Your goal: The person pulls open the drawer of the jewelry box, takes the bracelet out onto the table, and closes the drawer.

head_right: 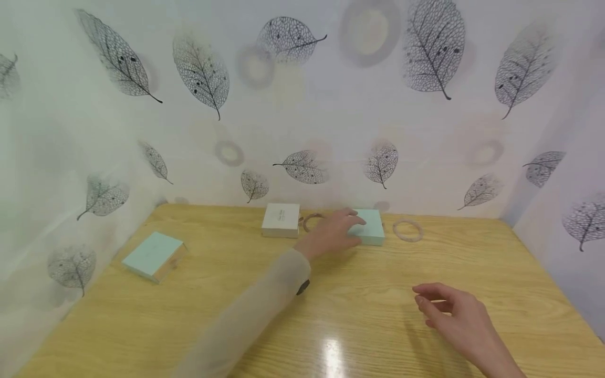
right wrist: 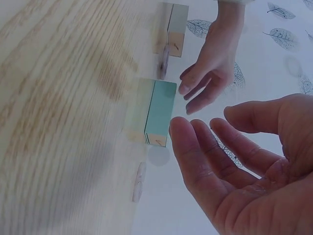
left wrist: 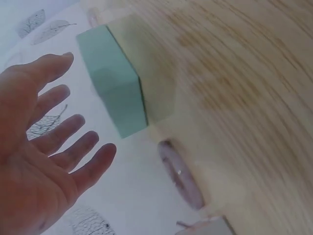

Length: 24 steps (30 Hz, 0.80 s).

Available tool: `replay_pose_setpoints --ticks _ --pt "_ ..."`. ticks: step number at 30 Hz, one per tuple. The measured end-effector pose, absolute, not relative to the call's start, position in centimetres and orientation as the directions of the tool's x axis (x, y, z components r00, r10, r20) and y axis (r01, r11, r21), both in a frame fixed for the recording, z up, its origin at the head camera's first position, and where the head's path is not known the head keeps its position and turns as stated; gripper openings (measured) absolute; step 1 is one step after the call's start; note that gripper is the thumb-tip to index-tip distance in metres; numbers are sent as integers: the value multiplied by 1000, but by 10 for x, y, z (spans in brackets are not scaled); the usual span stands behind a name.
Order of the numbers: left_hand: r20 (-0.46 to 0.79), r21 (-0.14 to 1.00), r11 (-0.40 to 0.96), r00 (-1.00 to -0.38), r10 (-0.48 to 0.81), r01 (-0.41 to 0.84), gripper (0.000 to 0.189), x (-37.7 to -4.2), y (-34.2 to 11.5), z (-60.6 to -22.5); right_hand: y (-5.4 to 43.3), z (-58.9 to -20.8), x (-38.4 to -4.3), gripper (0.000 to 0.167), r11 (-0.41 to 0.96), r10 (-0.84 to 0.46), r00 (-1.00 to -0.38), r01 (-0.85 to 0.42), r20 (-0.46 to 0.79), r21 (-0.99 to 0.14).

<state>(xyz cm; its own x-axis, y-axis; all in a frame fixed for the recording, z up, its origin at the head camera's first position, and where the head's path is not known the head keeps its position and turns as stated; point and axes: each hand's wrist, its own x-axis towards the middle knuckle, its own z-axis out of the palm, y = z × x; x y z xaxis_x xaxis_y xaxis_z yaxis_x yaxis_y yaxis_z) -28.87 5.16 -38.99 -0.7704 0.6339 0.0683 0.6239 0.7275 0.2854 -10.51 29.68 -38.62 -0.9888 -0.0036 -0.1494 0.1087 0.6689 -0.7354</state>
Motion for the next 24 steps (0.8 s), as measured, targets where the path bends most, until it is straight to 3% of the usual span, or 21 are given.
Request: replay_pose_setpoints --ticks 11,24 --pt "54 253 683 -715 697 685 44 -256 4 -378 299 -386 -102 34 680 -3 -989 105 -146 -726" --pt "61 366 731 -798 599 576 49 -235 -71 -365 298 -387 -99 33 669 -15 -990 97 -143 -737"
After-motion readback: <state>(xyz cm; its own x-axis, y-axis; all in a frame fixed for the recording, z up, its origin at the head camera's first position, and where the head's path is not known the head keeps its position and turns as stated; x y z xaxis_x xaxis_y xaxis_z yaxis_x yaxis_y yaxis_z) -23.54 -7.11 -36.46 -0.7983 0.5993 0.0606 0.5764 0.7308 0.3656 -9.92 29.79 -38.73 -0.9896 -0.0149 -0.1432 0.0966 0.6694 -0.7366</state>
